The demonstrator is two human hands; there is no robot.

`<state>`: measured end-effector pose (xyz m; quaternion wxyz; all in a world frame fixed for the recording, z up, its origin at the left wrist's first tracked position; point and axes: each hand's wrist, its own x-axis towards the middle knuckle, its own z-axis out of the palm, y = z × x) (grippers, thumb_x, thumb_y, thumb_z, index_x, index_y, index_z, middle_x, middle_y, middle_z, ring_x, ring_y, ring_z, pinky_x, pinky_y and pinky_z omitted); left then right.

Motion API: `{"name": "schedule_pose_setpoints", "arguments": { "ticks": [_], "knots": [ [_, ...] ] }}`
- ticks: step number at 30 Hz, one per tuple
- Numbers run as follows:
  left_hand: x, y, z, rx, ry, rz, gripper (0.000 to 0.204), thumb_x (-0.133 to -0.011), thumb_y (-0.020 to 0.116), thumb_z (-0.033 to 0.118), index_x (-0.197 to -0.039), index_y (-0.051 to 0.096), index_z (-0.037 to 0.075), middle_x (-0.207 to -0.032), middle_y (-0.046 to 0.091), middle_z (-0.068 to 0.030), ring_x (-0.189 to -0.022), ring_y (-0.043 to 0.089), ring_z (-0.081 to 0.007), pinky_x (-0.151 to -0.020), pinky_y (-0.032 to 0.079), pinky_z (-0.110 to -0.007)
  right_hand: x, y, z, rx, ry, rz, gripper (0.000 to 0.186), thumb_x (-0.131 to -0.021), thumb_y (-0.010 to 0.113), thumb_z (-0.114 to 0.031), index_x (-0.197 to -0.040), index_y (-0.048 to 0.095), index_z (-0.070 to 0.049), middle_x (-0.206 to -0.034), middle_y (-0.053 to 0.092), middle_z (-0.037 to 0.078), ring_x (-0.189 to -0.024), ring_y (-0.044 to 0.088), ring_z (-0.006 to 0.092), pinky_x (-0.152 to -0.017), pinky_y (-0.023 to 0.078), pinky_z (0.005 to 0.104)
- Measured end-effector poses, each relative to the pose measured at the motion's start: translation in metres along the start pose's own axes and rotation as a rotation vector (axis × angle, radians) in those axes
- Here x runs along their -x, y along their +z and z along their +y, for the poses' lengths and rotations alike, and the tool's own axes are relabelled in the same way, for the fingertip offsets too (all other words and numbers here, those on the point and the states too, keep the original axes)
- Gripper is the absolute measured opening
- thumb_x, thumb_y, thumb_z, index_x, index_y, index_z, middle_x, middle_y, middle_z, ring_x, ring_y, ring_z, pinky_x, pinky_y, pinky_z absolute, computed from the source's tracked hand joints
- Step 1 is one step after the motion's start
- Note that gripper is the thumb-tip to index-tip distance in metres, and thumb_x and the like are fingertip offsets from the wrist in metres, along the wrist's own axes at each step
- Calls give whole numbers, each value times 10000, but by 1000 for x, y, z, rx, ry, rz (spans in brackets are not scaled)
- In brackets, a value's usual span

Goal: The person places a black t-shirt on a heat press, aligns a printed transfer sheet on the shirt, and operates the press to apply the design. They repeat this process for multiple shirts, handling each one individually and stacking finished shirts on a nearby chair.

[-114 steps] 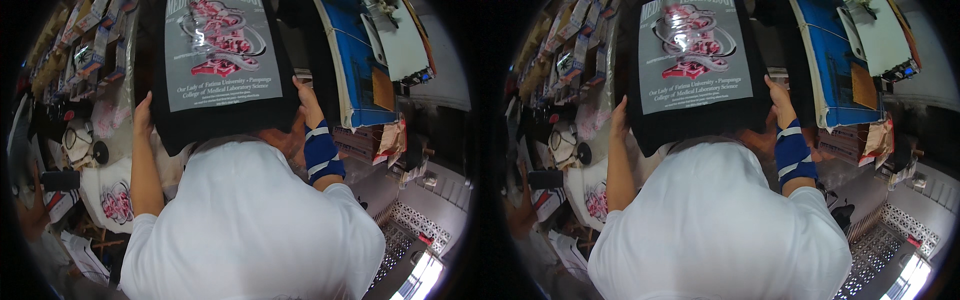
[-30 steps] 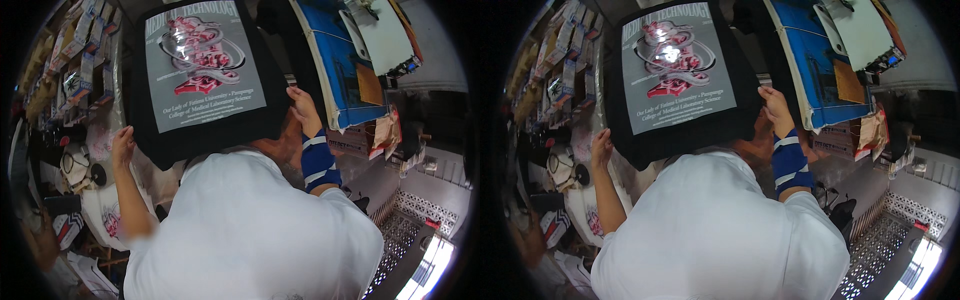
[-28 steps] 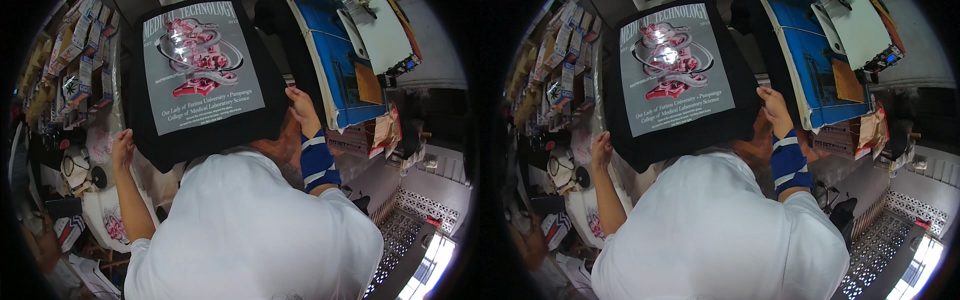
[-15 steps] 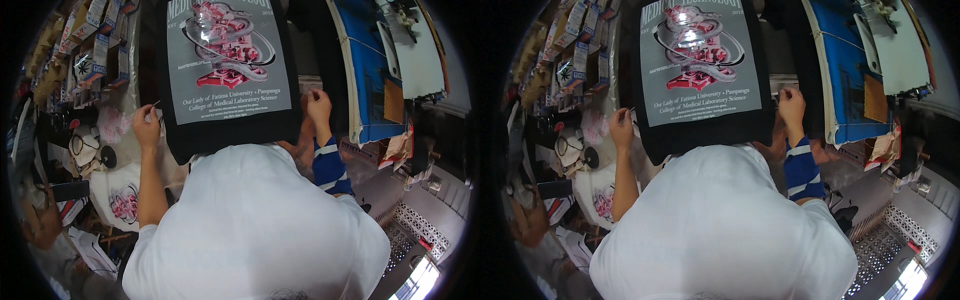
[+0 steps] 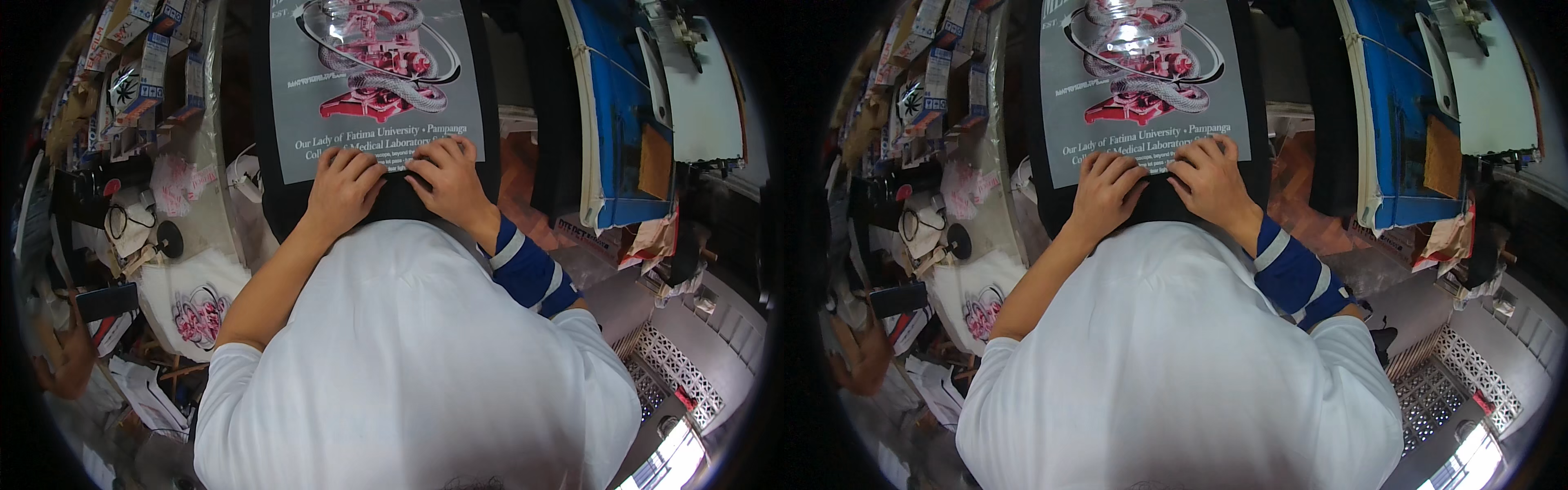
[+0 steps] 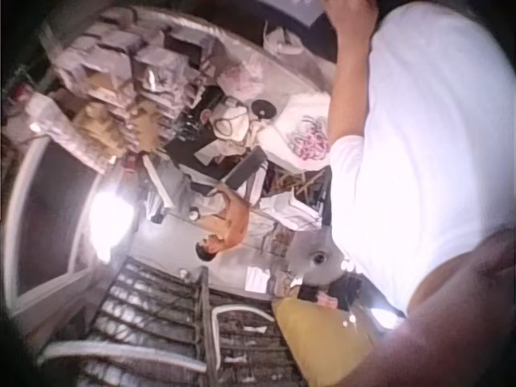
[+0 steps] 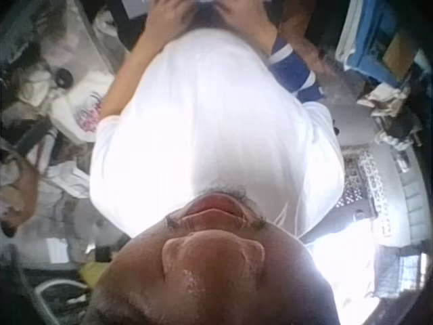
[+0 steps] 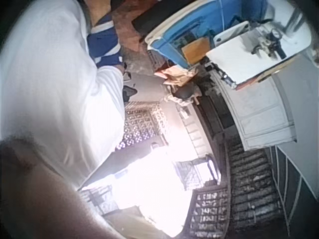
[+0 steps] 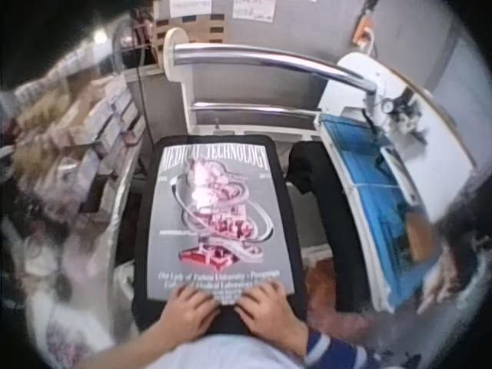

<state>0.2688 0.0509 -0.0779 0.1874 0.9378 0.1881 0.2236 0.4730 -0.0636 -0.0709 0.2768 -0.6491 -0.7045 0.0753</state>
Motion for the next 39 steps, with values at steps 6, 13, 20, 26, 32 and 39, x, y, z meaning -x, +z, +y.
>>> {"name": "schedule_pose_setpoints", "arguments": {
  "ticks": [6,13,20,26,32,39],
  "knots": [
    [3,7,3,-26,-1,31,268,-776,785,118,-1022,677,114,-1041,651,-42,-1024,608,-250,-978,397,-456,7,9,5,21,-35,48,186,-791,778,-164,-958,713,-115,-1053,650,30,-1061,591,247,-1019,352,520],
    [-16,-9,7,83,-113,-143,223,-809,737,128,-1018,676,84,-1019,626,-91,-1034,585,-297,-973,389,-483,-12,-7,-7,22,27,-84,172,-799,756,-211,-900,687,-90,-1000,641,81,-1006,596,286,-990,358,520],
    [-162,-29,-122,-38,-95,217,206,-830,704,102,-1033,711,65,-1061,649,-121,-1022,605,-360,-938,454,-495,-107,-17,58,74,32,120,170,-827,725,-220,-896,695,-68,-954,644,101,-965,607,309,-892,431,456],
    [-267,0,-226,-231,-142,176,310,-820,633,45,-1120,703,84,-1049,647,-111,-1028,620,-348,-908,450,-510,-130,-11,55,164,106,-43,182,-816,724,-219,-920,700,-72,-931,643,105,-948,619,313,-938,403,493],
    [-297,10,-232,-340,-226,55,388,-822,631,65,-1204,670,123,-1070,644,-104,-1058,620,-330,-898,427,-502,-141,-9,57,102,203,-58,176,-809,724,-215,-893,710,-61,-882,645,107,-908,626,312,-950,400,497],
    [-306,-14,-284,12,-443,355,376,-868,621,100,-1239,687,105,-1098,691,-161,-1003,680,-354,-875,535,-424,-208,-35,130,110,208,228,107,-801,694,-137,-766,668,-39,-791,629,154,-820,623,353,-754,453,485]
  ]
}}
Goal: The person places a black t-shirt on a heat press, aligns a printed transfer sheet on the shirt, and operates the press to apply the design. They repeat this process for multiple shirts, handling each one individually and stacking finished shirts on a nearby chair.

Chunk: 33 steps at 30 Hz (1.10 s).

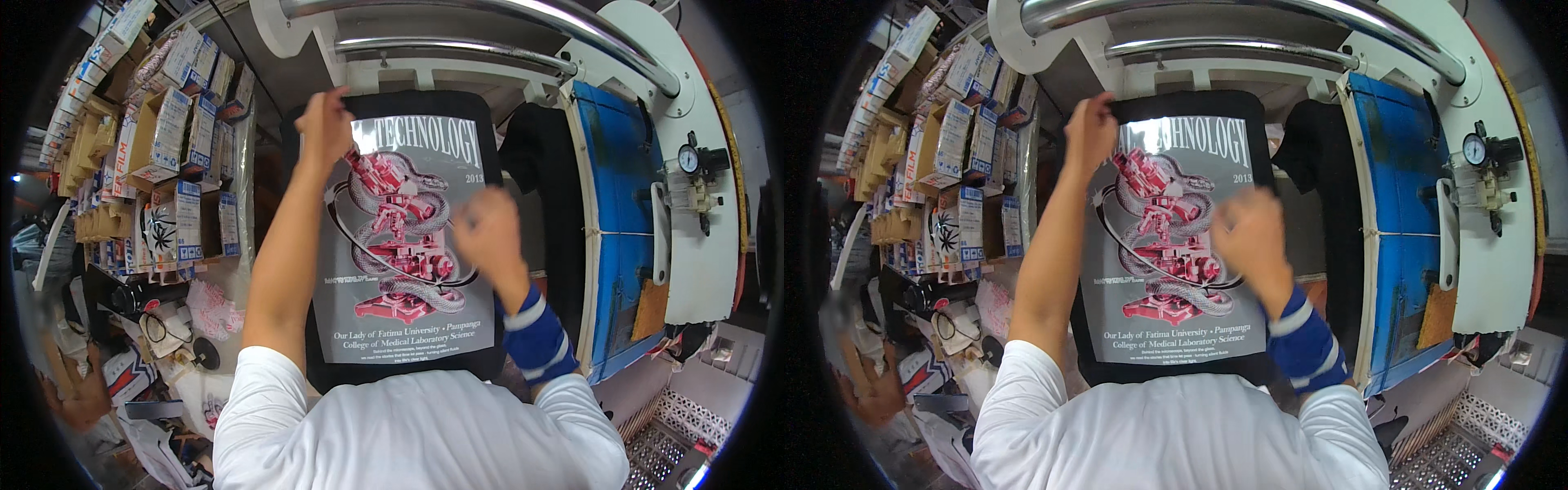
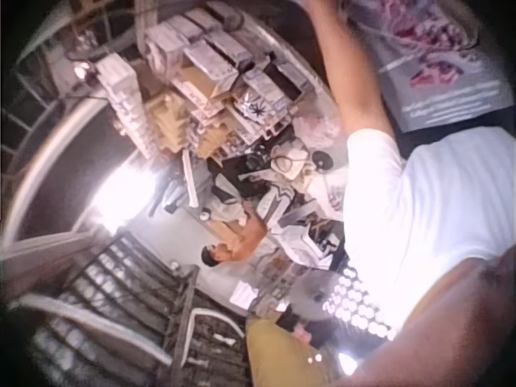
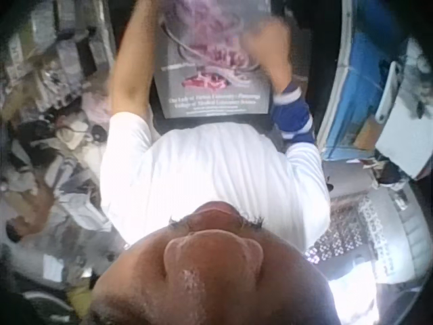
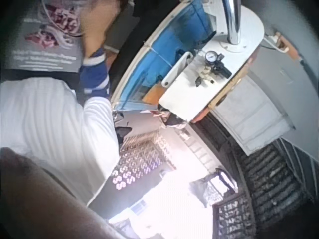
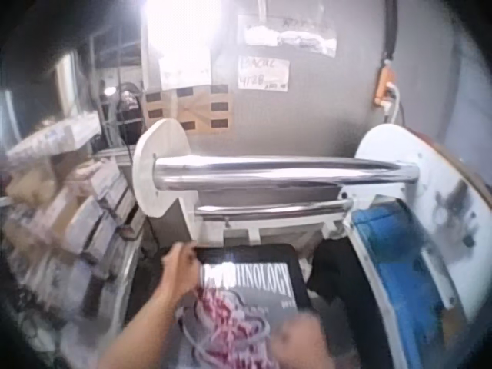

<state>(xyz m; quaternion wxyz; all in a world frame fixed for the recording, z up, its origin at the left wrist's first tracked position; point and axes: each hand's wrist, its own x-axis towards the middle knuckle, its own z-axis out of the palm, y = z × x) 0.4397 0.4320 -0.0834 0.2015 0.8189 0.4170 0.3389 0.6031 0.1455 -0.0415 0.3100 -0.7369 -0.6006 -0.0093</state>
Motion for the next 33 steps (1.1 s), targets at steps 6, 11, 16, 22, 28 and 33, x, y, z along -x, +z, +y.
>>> {"name": "schedule_pose_setpoints", "arguments": {
  "ticks": [6,11,16,22,28,33],
  "knots": [
    [56,-57,-203,135,-915,-110,497,-999,598,450,-1221,701,17,-1207,715,-189,-1123,676,-310,-937,537,-425,-51,75,228,-1082,1092,-82,249,-994,644,-281,-1050,705,-46,-938,724,99,-864,693,238,-764,552,396],
    [84,-44,-137,1155,-1136,-266,512,-1001,621,500,-1219,710,46,-1191,734,-98,-1045,703,-247,-871,579,-379,-55,94,204,-1522,1195,-163,265,-958,672,-216,-1138,688,-22,-1057,740,122,-969,700,280,-869,554,393],
    [81,-38,-174,1200,-1022,-37,361,-968,726,264,-1224,651,21,-1048,731,-89,-925,703,-211,-840,576,-373,-62,51,209,-1431,1179,156,226,-873,741,-135,-1078,692,-53,-1072,718,115,-1012,659,283,-959,487,413],
    [76,-76,-189,836,-819,144,420,-887,784,84,-1270,620,41,-1007,686,-49,-827,597,-115,-701,461,-244,-73,17,184,-1250,1262,183,285,-825,808,-198,-1060,683,-95,-1124,669,70,-1095,565,276,-965,426,422],
    [59,-96,-141,611,-596,-33,418,-879,720,47,-1297,711,55,-1032,700,0,-779,576,-70,-703,466,-224,-54,17,223,-1288,1090,39,191,-835,819,-269,-896,659,-184,-811,526,-20,-775,495,169,-797,422,369],
    [76,-100,-160,694,-566,67,416,-878,696,-11,-1291,715,43,-929,659,41,-744,533,-42,-647,427,-208,-72,20,190,-1170,1204,103,193,-858,816,-254,-987,699,-171,-890,559,-18,-876,521,183,-940,424,409]
  ]
}}
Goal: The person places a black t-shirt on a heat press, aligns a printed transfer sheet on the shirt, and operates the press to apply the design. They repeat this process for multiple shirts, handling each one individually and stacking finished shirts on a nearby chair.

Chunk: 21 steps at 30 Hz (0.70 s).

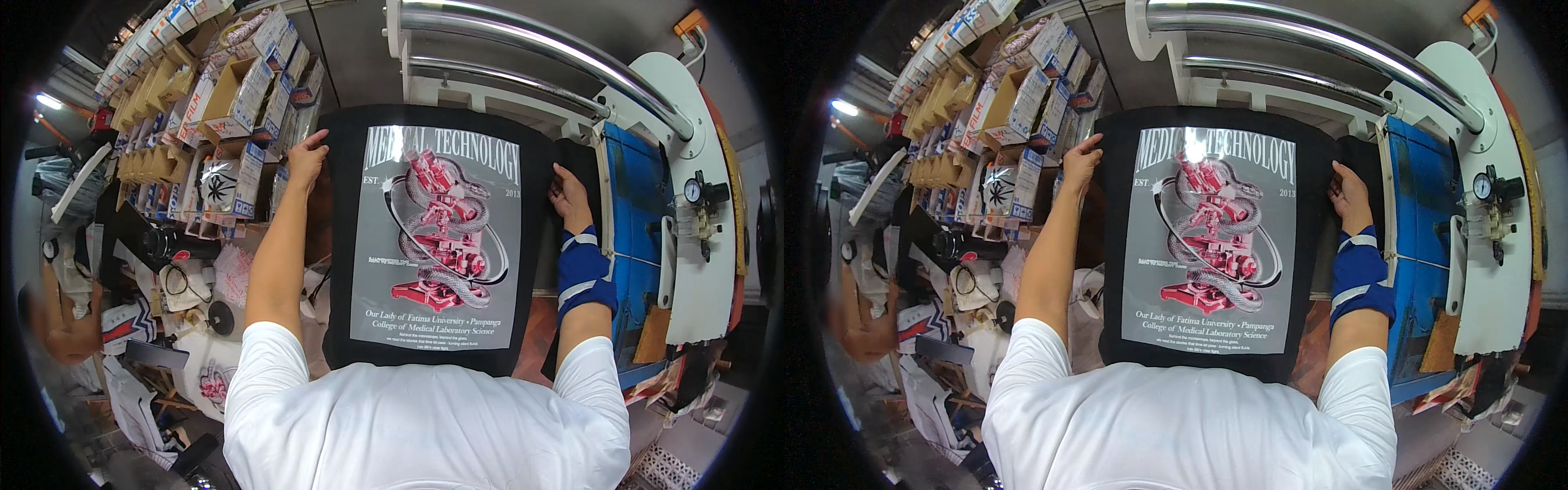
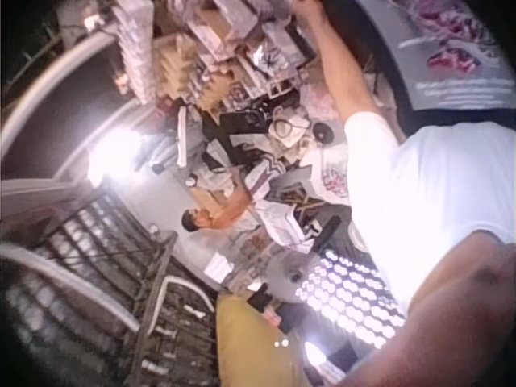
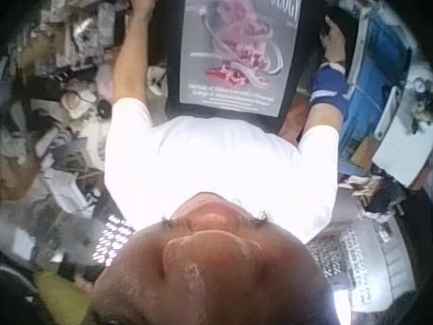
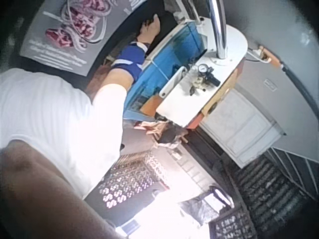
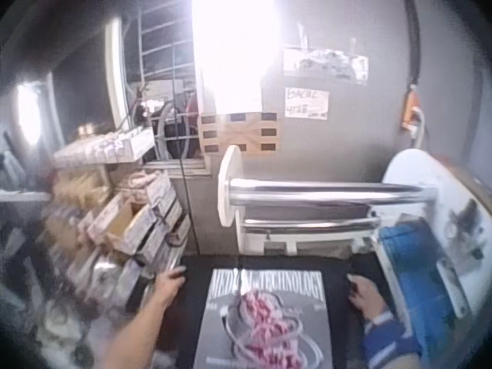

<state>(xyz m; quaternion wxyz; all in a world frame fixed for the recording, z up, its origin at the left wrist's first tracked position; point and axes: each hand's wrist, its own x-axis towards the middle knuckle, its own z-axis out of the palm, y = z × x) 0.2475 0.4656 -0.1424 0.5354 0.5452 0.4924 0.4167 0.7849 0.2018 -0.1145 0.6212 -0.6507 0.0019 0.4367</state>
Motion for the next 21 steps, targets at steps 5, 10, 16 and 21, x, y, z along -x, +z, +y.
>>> {"name": "schedule_pose_setpoints", "arguments": {
  "ticks": [5,10,16,21],
  "knots": [
    [4,21,11,-92,-2,52,392,-888,677,11,-1276,721,41,-955,685,8,-768,558,-55,-663,450,-226,-1,-13,0,2,-39,8,249,-883,788,-251,-1097,724,-142,-969,624,6,-913,560,177,-951,443,403],
    [43,11,20,-539,298,11,328,-952,654,103,-1257,686,-14,-1219,717,-174,-1133,687,-255,-989,533,-363,19,-19,18,518,-547,89,222,-890,766,-192,-1071,753,-64,-858,725,27,-765,675,191,-706,539,324],
    [240,6,37,-673,637,-102,250,-869,651,-18,-1110,714,10,-1214,662,-179,-1175,614,-375,-1076,453,-470,201,-34,102,994,-1231,96,208,-841,724,-65,-1045,697,-30,-1163,658,189,-1134,599,393,-994,475,472],
    [333,8,39,-715,525,-248,325,-799,748,48,-1123,726,33,-1298,636,-157,-1309,532,-394,-1158,345,-561,297,-52,144,1171,-1090,-108,347,-811,768,-179,-1123,700,-43,-1293,606,178,-1287,521,419,-1087,412,521]
  ]
}}
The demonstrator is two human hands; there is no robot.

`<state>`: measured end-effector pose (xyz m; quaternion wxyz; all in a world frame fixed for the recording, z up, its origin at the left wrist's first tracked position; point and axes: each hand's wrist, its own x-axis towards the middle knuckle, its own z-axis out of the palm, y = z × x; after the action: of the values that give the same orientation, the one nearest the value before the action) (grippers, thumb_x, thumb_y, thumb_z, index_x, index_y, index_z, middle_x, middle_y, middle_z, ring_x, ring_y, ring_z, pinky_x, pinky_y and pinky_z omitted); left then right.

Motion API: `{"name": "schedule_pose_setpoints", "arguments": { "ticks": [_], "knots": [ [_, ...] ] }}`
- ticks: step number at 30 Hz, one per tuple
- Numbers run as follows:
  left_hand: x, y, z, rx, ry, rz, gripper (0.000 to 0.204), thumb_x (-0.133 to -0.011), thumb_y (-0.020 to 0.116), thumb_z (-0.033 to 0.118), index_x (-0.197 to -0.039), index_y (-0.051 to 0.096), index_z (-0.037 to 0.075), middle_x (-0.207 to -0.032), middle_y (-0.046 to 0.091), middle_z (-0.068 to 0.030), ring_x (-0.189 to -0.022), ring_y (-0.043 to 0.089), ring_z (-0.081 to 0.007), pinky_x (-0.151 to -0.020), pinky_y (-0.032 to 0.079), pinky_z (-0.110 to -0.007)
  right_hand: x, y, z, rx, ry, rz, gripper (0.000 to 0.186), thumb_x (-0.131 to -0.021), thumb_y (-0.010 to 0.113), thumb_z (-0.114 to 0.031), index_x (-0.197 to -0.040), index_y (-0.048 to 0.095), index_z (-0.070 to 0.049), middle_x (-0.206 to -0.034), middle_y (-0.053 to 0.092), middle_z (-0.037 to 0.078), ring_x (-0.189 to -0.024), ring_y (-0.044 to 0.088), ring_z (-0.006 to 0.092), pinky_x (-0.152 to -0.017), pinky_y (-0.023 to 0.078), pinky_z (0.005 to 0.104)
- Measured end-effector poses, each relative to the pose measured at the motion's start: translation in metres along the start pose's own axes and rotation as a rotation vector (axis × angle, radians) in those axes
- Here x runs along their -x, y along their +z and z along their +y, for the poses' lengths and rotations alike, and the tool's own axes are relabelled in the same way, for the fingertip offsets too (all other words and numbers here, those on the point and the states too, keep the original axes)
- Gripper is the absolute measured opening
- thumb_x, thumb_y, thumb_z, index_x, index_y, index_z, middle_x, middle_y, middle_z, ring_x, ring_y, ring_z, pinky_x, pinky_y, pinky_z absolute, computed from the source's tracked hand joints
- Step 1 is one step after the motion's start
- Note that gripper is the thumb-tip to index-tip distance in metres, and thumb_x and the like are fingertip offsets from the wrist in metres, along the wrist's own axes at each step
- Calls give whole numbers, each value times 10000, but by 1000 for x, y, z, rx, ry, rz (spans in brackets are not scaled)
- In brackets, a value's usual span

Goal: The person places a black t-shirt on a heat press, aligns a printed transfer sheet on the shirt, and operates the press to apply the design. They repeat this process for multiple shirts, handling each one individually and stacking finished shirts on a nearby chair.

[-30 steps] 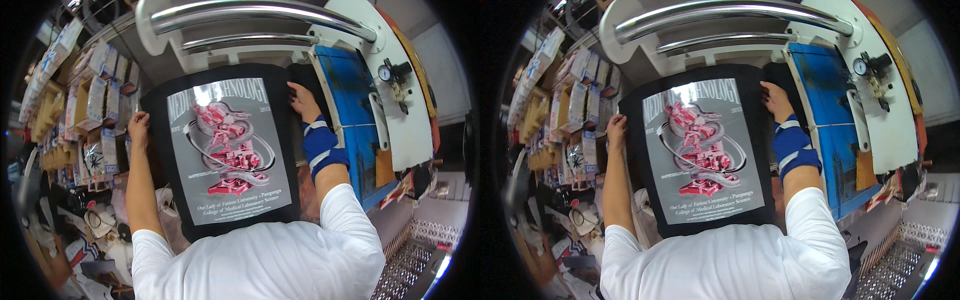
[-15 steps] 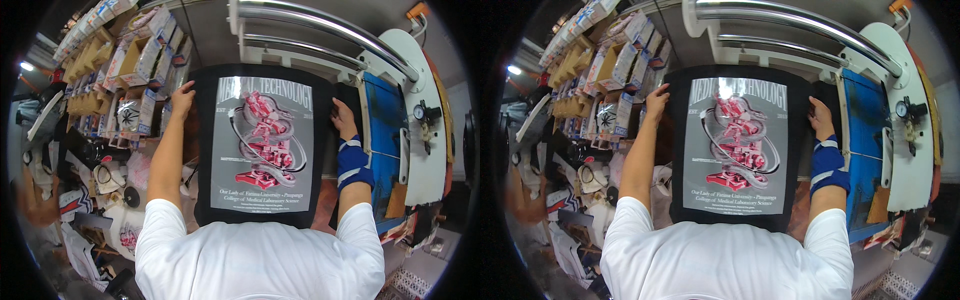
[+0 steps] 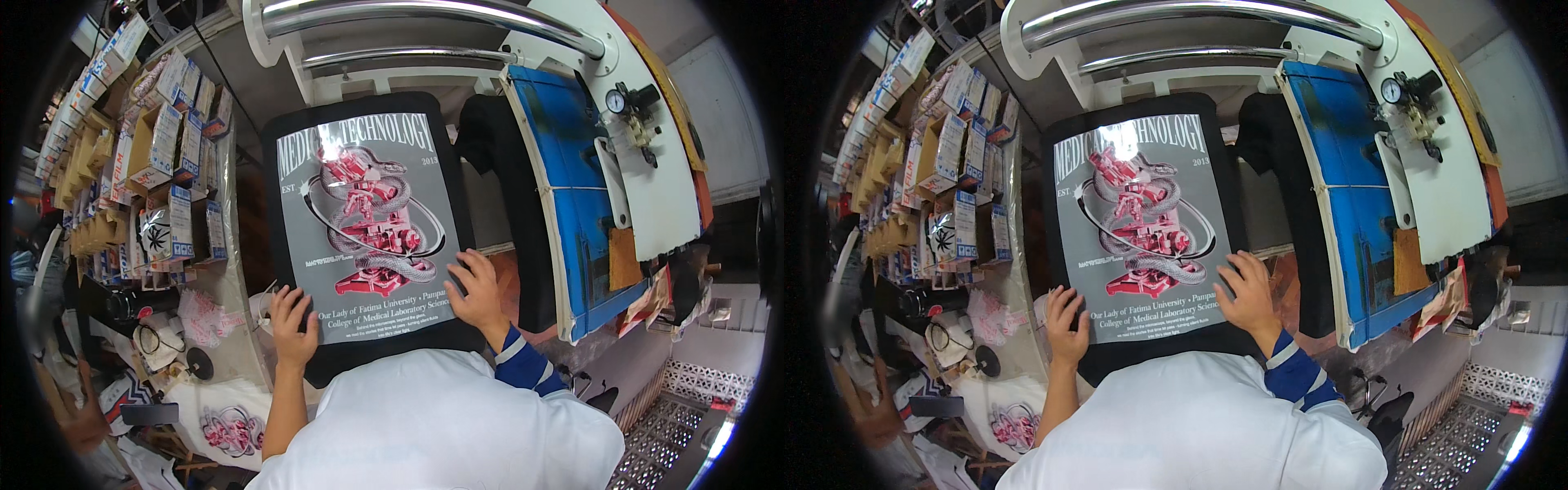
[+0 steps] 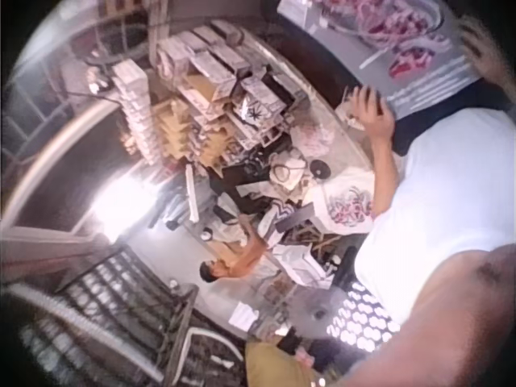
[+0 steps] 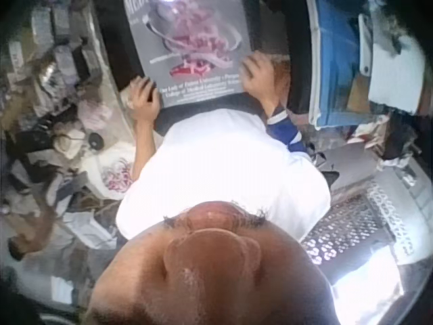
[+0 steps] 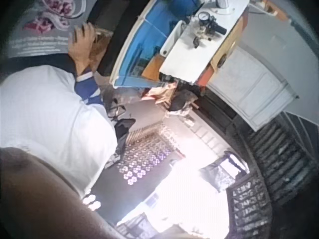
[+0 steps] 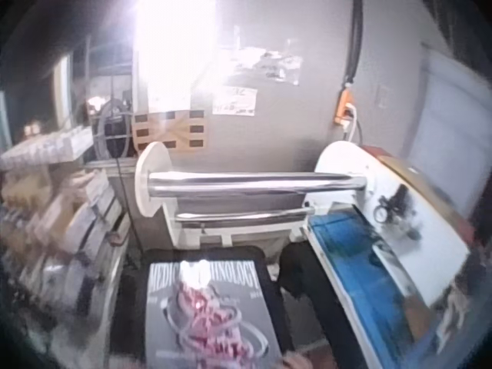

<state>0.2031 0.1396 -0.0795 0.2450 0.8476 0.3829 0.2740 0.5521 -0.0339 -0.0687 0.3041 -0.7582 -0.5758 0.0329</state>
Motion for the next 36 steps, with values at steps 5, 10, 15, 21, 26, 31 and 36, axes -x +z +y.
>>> {"name": "schedule_pose_setpoints", "arguments": {
  "ticks": [5,10,15,21,26,31,36],
  "knots": [
    [5,4,3,-31,-12,3,384,-767,794,73,-1145,737,45,-1349,623,-140,-1385,478,-391,-1197,298,-566,9,2,-1,0,0,-33,391,-819,770,-237,-1154,697,-49,-1352,572,182,-1355,469,418,-1121,381,533],
    [7,7,-2,-42,12,15,390,-764,797,77,-1150,745,55,-1352,625,-134,-1386,475,-392,-1194,304,-552,15,7,3,-25,-14,5,395,-809,775,-237,-1145,693,-46,-1346,573,181,-1363,464,421,-1129,375,530],
    [7,6,1,-22,11,26,361,-751,793,105,-1102,729,52,-1305,625,-143,-1332,495,-401,-1166,318,-557,13,6,1,-12,0,1,372,-800,779,-234,-1120,699,-60,-1324,579,173,-1330,487,414,-1095,398,519],
    [-40,4,-21,-82,56,-7,166,-742,761,155,-843,650,85,-1073,618,-91,-1108,568,-331,-1010,397,-514,-35,8,29,-54,63,85,127,-789,764,-181,-773,693,-77,-1047,674,124,-1022,621,356,-895,474,506],
    [-169,33,-110,471,-412,333,202,-979,659,214,-1071,692,38,-1002,675,-85,-990,639,-240,-875,513,-358,-150,60,131,-337,515,388,221,-986,677,-262,-1002,703,-43,-945,716,78,-944,681,225,-836,529,371],
    [-255,61,-163,1331,-1087,-63,499,-1007,639,445,-1332,644,67,-1255,679,-129,-1133,655,-264,-983,527,-399,-237,92,187,-1228,1013,-72,341,-1035,566,-440,-1108,712,-141,-1054,730,80,-991,671,240,-870,537,403],
    [-287,63,-211,1334,-1020,123,677,-950,742,361,-1443,499,-35,-1334,639,-178,-1155,656,-302,-1015,520,-442,-293,96,176,-1187,1111,11,285,-977,664,-305,-1153,689,-82,-1090,735,92,-1064,656,241,-963,511,425]
  ]
}}
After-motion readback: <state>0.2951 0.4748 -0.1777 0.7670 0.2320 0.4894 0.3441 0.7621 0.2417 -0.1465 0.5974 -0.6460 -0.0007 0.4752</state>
